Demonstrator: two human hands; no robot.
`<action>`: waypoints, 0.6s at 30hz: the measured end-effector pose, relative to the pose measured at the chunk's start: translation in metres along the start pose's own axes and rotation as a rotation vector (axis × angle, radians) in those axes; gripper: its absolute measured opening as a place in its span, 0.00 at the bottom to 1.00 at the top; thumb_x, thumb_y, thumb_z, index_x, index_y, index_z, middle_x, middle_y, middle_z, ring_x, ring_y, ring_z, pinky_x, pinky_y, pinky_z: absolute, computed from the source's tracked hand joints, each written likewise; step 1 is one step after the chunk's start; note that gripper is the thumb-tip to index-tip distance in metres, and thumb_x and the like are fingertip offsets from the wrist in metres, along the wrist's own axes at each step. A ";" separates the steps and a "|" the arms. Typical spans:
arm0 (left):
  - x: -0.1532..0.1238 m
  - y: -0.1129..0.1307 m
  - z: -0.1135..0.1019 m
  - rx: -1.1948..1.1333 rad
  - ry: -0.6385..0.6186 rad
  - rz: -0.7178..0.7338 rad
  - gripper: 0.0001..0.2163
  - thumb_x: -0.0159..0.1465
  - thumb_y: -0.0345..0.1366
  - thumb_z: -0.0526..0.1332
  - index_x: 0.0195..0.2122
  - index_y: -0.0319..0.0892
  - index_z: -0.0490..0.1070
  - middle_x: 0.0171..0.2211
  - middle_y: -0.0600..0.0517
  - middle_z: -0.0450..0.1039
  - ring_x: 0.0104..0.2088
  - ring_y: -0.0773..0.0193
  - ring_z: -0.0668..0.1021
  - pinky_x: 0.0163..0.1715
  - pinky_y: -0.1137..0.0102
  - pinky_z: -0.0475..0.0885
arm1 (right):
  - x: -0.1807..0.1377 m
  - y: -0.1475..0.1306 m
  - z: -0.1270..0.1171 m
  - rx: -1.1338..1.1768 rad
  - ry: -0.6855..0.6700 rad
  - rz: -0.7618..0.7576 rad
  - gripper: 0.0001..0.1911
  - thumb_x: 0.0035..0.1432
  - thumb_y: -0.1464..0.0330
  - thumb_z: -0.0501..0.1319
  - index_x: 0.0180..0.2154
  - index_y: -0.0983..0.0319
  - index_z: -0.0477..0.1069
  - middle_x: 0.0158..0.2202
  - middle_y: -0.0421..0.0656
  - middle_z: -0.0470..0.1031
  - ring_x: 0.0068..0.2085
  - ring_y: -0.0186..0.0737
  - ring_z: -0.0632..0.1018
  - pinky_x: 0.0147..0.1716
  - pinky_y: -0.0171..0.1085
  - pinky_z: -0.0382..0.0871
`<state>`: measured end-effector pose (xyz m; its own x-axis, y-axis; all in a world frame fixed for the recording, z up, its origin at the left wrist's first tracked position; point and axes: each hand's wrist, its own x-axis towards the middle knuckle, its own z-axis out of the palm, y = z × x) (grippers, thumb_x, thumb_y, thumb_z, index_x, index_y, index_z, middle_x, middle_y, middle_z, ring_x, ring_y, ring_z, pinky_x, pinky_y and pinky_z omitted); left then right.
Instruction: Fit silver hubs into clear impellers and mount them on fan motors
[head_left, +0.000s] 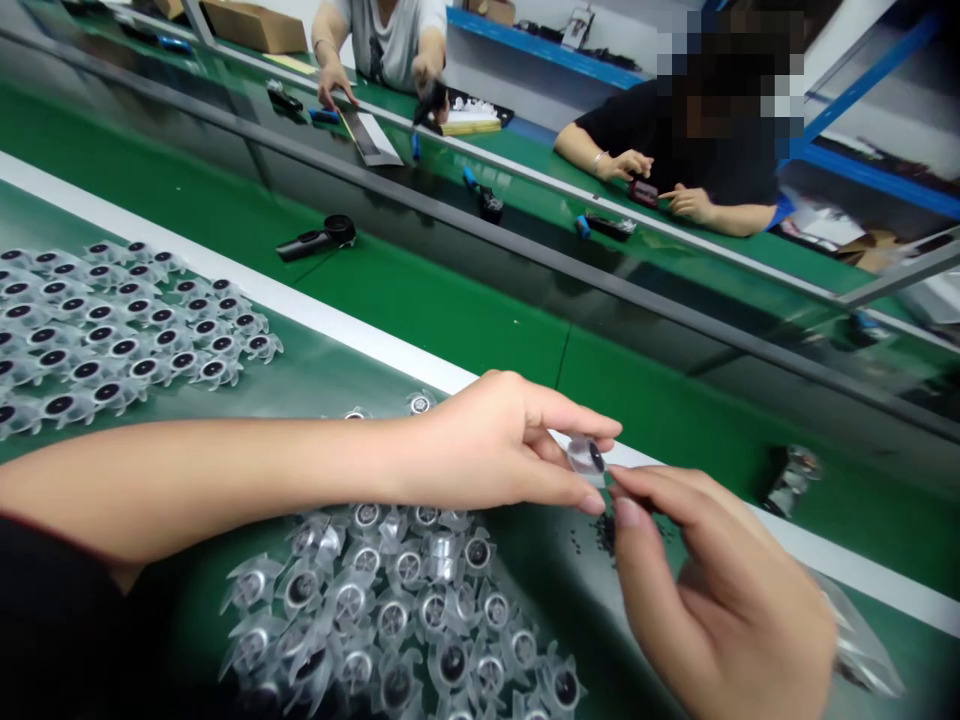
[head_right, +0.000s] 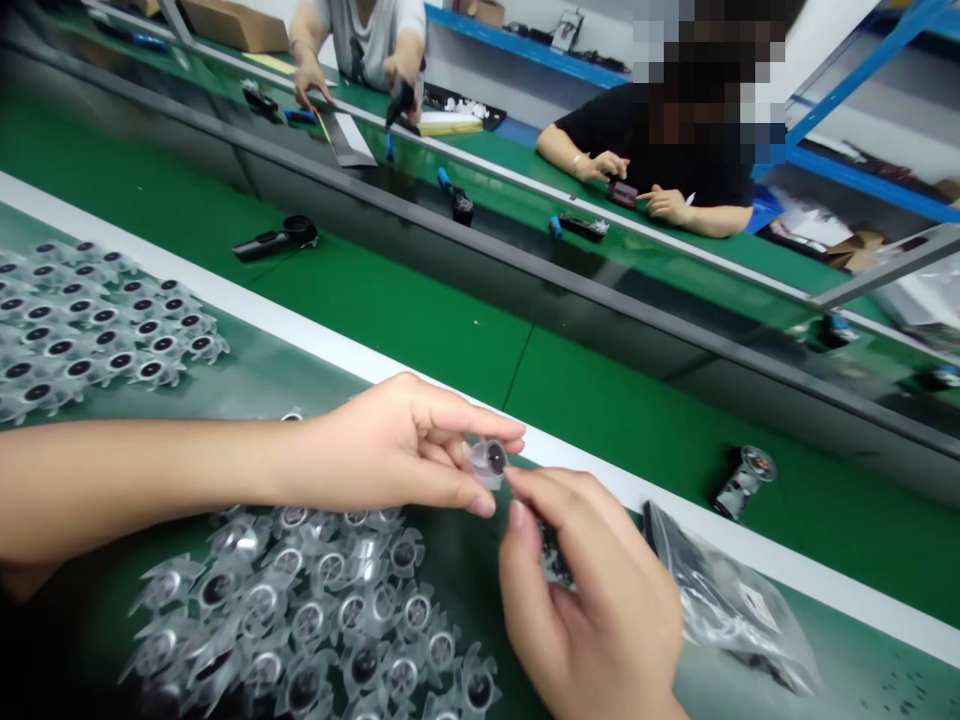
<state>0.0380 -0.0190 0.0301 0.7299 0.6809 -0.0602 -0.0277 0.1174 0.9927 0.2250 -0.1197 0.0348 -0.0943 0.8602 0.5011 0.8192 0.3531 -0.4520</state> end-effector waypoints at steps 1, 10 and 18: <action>0.000 0.002 0.000 0.002 0.001 0.020 0.26 0.55 0.37 0.74 0.55 0.42 0.78 0.50 0.47 0.82 0.43 0.59 0.85 0.47 0.67 0.81 | 0.001 0.001 0.000 0.100 0.018 0.130 0.10 0.65 0.70 0.62 0.48 0.54 0.74 0.41 0.42 0.80 0.38 0.36 0.81 0.38 0.34 0.74; -0.005 -0.002 0.005 0.422 0.144 0.443 0.20 0.58 0.36 0.74 0.53 0.44 0.80 0.49 0.49 0.83 0.49 0.59 0.84 0.54 0.69 0.78 | 0.018 -0.003 0.011 1.071 -0.129 0.746 0.11 0.58 0.60 0.69 0.34 0.60 0.73 0.27 0.39 0.78 0.28 0.33 0.80 0.33 0.32 0.76; 0.029 0.017 0.006 0.360 0.069 0.217 0.37 0.68 0.66 0.46 0.63 0.41 0.69 0.58 0.38 0.76 0.54 0.49 0.81 0.47 0.60 0.80 | 0.020 -0.023 -0.035 1.048 0.010 0.573 0.04 0.58 0.68 0.63 0.31 0.60 0.72 0.28 0.39 0.77 0.29 0.33 0.77 0.29 0.31 0.70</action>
<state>0.0628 -0.0014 0.0463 0.6855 0.7103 0.1598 0.0734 -0.2858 0.9555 0.2240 -0.1231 0.0813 0.1420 0.9893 0.0338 -0.1205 0.0512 -0.9914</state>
